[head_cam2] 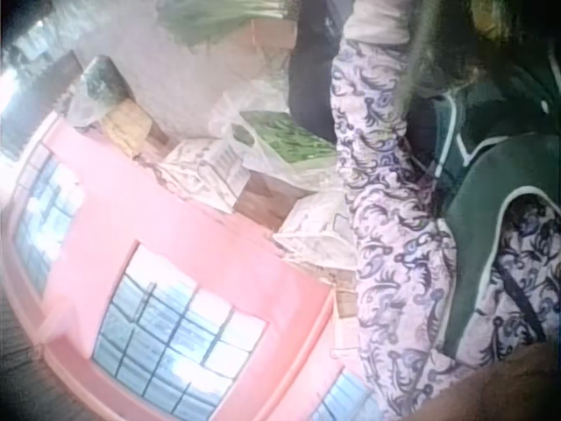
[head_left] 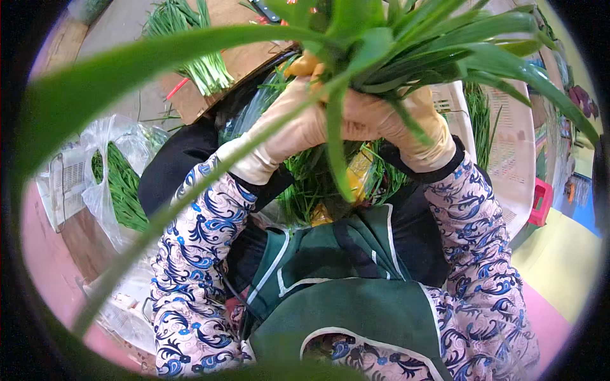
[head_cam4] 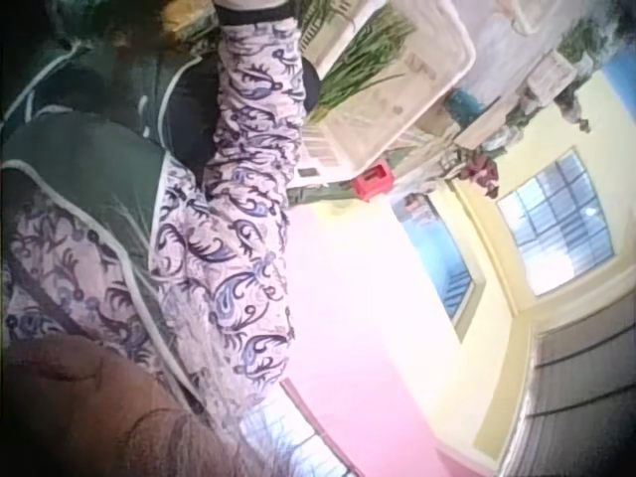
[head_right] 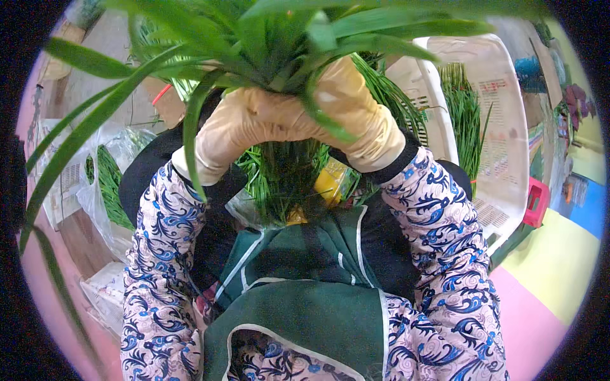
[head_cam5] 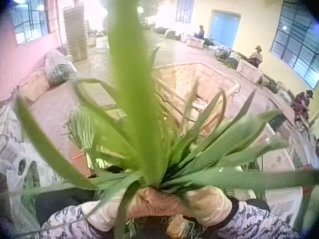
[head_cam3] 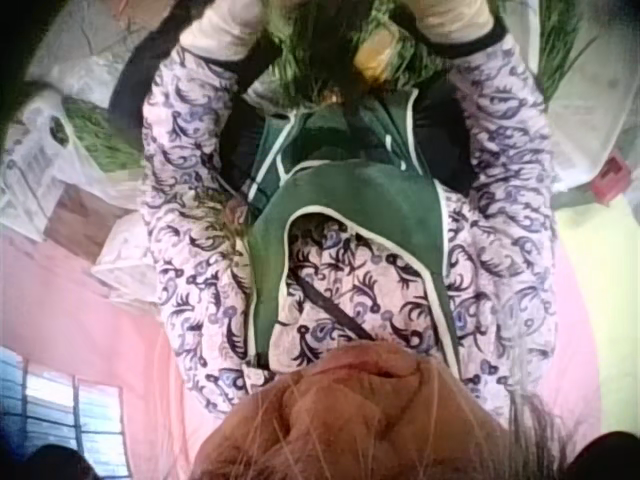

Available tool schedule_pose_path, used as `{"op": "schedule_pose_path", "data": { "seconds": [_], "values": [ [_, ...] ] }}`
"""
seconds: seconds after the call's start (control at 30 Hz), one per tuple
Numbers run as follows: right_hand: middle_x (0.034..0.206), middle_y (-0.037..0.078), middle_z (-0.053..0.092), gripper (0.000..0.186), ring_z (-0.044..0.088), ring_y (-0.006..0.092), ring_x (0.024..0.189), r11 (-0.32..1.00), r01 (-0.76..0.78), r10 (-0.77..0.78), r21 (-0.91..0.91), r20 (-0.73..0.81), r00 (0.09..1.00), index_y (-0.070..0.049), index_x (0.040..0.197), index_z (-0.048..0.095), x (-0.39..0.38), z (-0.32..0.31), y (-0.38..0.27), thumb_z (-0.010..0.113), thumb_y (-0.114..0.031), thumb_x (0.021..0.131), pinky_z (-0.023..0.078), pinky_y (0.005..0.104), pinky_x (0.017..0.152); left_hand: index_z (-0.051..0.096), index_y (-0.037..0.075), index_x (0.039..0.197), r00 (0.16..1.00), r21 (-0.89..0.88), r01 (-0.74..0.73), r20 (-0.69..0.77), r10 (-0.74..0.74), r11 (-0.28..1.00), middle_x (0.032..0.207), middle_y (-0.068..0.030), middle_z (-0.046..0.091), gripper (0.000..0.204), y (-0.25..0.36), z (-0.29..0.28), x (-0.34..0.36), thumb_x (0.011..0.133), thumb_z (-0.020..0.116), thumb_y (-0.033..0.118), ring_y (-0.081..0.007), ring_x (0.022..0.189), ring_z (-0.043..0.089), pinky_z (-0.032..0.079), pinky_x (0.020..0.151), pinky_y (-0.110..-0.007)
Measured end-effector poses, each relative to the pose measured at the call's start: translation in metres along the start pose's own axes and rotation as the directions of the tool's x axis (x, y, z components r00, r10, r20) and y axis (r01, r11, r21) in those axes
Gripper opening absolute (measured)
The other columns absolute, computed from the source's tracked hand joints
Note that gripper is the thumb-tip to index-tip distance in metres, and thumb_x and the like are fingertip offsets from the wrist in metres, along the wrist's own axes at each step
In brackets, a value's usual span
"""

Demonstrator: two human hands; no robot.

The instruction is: The person is trimming, cleaning, and organizing large bunches of green chives/leeks using their hands and a knife in a processing facility.

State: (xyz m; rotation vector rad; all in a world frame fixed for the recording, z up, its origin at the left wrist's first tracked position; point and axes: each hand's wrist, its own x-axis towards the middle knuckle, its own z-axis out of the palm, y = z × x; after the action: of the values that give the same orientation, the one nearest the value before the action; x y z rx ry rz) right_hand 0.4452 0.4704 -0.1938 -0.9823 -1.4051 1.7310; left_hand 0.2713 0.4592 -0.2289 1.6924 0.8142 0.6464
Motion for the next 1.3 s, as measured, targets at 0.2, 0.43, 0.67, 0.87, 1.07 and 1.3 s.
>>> {"op": "schedule_pose_path", "data": {
  "seconds": [0.2,0.43,0.67,0.87,1.07,1.3],
  "values": [
    [0.118,0.010,0.063,0.042,0.060,0.0168,0.105,0.931,0.315,-0.305,-0.184,0.081,0.949,-0.005,0.123,0.058,-0.007,-0.014,-0.017,0.072,-0.008,0.083,0.051,0.0331,0.088,0.042,0.001,0.140,0.950,-0.247,-0.130,-0.308,0.049,0.960,0.134,-0.0111,0.053,0.087,-0.007,-0.013,-0.013,0.071,0.080,0.037,-0.0206,0.127,0.047,0.034,0.107,-0.035],
    [0.108,0.013,0.065,0.037,0.062,0.0243,0.098,0.845,0.448,-0.444,-0.293,0.082,0.892,-0.007,0.119,0.057,-0.010,-0.043,-0.006,0.070,-0.011,0.085,0.051,0.0363,0.087,0.053,-0.002,0.129,0.894,-0.763,-0.297,-0.434,-0.114,0.575,0.128,-0.0133,0.058,0.056,0.002,-0.034,-0.018,0.088,0.065,0.035,-0.0206,0.122,0.052,0.038,0.105,-0.037],
    [0.099,0.006,0.066,0.020,0.062,0.0205,0.096,0.929,0.307,-0.316,-0.207,-0.012,0.949,-0.001,0.106,0.062,-0.018,-0.015,-0.022,0.060,-0.015,0.092,0.047,0.0326,0.094,0.064,0.001,0.112,0.830,-0.517,-0.136,-0.525,-0.188,0.845,0.107,-0.0080,0.067,0.027,0.003,-0.032,-0.026,0.090,0.063,0.017,-0.0148,0.099,0.063,0.047,0.094,-0.031],
    [0.097,0.005,0.069,0.023,0.065,0.0145,0.090,0.983,0.182,-0.181,-0.009,-0.142,0.973,-0.002,0.106,0.067,-0.013,0.002,-0.015,0.070,-0.009,0.084,0.051,0.0284,0.081,0.033,0.003,0.145,0.918,0.045,-0.119,-0.375,0.128,0.992,0.139,-0.0125,0.045,0.096,-0.009,0.005,-0.015,0.066,0.085,0.018,-0.0225,0.130,0.041,0.035,0.109,-0.035],
    [0.102,0.003,0.068,0.032,0.061,0.0115,0.094,0.913,0.324,-0.366,-0.247,-0.149,0.919,-0.003,0.111,0.066,-0.004,0.016,0.018,0.076,-0.011,0.081,0.049,0.0279,0.083,0.039,0.002,0.133,0.865,-0.084,-0.274,-0.457,0.207,0.958,0.128,-0.0122,0.051,0.092,-0.024,0.043,0.005,0.061,0.089,0.028,-0.0221,0.118,0.050,0.043,0.100,-0.034],
    [0.099,0.003,0.070,0.026,0.064,0.0121,0.089,0.956,0.163,-0.206,-0.243,-0.166,0.964,-0.003,0.106,0.069,-0.017,0.024,-0.026,0.074,-0.007,0.081,0.049,0.0281,0.082,0.067,0.002,0.098,0.909,-0.081,-0.031,-0.417,-0.006,0.996,0.084,-0.0125,0.071,0.036,-0.011,0.045,-0.001,0.069,0.080,0.018,-0.0208,0.079,0.068,0.053,0.076,-0.033]
  ]
}}
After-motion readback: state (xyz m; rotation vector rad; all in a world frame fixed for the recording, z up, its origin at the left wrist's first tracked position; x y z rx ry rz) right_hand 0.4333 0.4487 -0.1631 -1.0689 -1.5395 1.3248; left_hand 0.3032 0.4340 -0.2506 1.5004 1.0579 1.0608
